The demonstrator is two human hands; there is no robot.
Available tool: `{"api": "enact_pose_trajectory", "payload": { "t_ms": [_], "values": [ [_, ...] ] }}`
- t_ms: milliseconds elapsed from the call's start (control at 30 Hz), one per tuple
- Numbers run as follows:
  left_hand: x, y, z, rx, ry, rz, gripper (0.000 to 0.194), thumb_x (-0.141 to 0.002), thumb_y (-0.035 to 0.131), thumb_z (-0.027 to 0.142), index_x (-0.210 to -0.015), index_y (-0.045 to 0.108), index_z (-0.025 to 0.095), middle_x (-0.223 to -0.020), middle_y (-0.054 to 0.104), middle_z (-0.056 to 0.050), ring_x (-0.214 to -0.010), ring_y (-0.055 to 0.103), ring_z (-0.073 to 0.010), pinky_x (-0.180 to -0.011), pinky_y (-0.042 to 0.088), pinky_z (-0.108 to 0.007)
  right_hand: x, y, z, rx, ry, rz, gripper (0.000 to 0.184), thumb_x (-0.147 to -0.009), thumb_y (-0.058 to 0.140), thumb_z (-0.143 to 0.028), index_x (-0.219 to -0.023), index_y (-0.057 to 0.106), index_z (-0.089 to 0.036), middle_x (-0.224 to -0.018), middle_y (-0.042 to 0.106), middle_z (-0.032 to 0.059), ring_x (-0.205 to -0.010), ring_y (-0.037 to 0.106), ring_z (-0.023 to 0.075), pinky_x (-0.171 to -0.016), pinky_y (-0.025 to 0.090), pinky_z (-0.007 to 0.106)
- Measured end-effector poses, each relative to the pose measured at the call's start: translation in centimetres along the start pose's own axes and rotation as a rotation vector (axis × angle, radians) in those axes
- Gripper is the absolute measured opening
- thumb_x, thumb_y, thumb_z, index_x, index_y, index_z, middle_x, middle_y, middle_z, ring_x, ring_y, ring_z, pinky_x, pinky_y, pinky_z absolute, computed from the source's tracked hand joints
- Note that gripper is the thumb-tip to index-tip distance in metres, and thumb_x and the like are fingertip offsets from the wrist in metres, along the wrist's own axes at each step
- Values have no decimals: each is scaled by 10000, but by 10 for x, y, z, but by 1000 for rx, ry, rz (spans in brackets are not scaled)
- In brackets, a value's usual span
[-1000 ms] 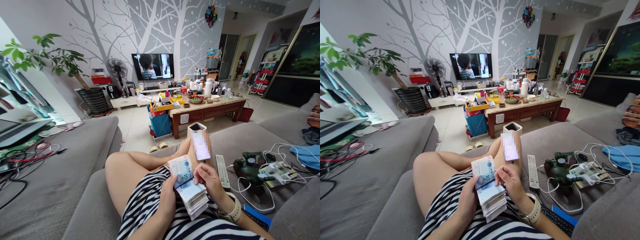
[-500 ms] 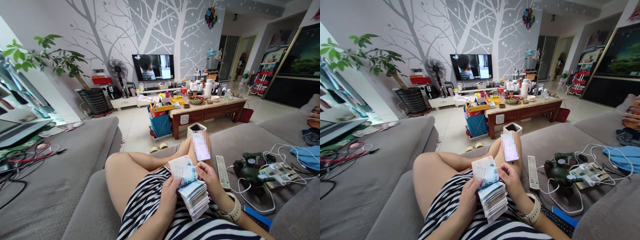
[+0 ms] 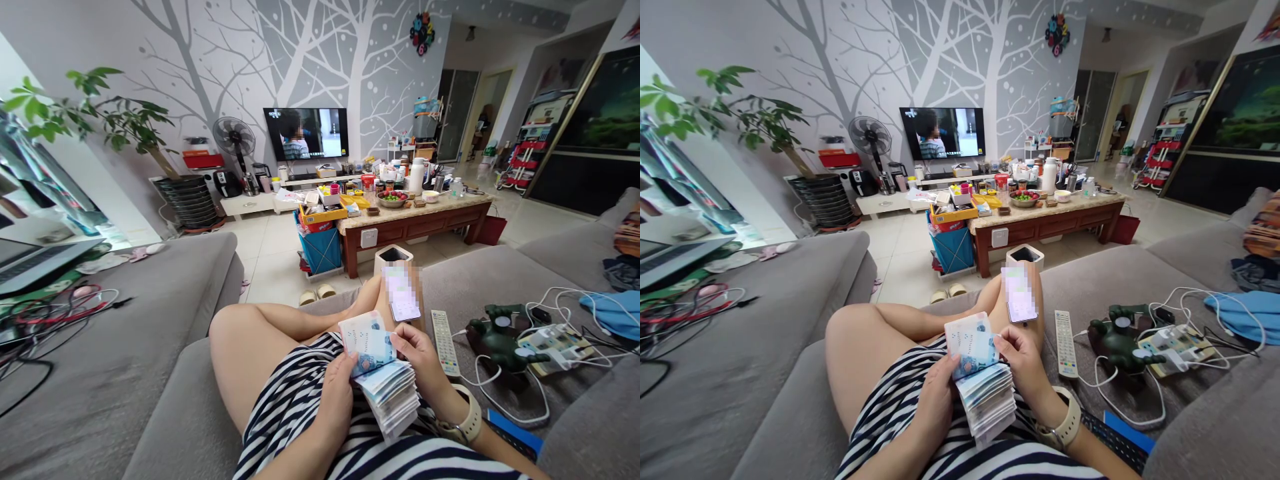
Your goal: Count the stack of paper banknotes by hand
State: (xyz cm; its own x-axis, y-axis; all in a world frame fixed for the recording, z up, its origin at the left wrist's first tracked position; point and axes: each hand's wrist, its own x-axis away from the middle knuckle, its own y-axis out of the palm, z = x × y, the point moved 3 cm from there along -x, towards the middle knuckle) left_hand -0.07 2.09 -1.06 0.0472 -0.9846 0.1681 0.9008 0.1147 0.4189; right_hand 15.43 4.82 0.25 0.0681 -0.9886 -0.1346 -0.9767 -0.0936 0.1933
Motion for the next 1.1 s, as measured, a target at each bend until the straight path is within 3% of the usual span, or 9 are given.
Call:
{"api": "enact_pose_trajectory", "payload": {
  "t_ms": [233, 400, 533, 733, 1100],
  "values": [
    [-9, -12, -10, -66, 20, 109, 420, -694, 685, 518, -812, 767, 124, -825, 773, -104, -802, 678, -294, -815, 517, -418, 2, 1, -3, 5, -34, -34, 406, -773, 696, -515, -613, 519, -186, -561, 427, -51, -540, 343, 101, -520, 300, 232],
    [-14, -14, -15, -52, 13, 55, 441, -706, 675, 527, -856, 777, 125, -893, 776, -114, -881, 677, -310, -861, 512, -441, 4, 1, -6, 11, -58, -56, 397, -777, 695, -505, -611, 530, -184, -570, 440, -44, -549, 361, 106, -531, 315, 235],
    [-12, -10, -9, -61, 16, 17, 394, -723, 665, 487, -865, 793, 143, -939, 777, -114, -941, 667, -325, -897, 501, -448, 5, 1, -6, 11, -64, -51, 380, -781, 695, -497, -621, 557, -181, -589, 469, -32, -566, 394, 114, -544, 334, 238],
    [-6, -1, 6, -91, 35, 41, 316, -658, 690, 472, -706, 787, 175, -809, 775, -97, -875, 676, -358, -822, 518, -439, 6, 1, -4, -8, -50, -63, 345, -778, 706, -488, -664, 608, -178, -599, 512, -24, -563, 427, 118, -542, 355, 237],
    [-2, 8, 13, -76, 64, 62, 345, -668, 656, 496, -721, 786, 181, -824, 784, -97, -901, 686, -370, -864, 512, -471, 6, 2, -5, -53, -44, -64, 333, -777, 735, -483, -700, 640, -174, -615, 570, -19, -551, 458, 106, -536, 356, 227]
  ]
}}
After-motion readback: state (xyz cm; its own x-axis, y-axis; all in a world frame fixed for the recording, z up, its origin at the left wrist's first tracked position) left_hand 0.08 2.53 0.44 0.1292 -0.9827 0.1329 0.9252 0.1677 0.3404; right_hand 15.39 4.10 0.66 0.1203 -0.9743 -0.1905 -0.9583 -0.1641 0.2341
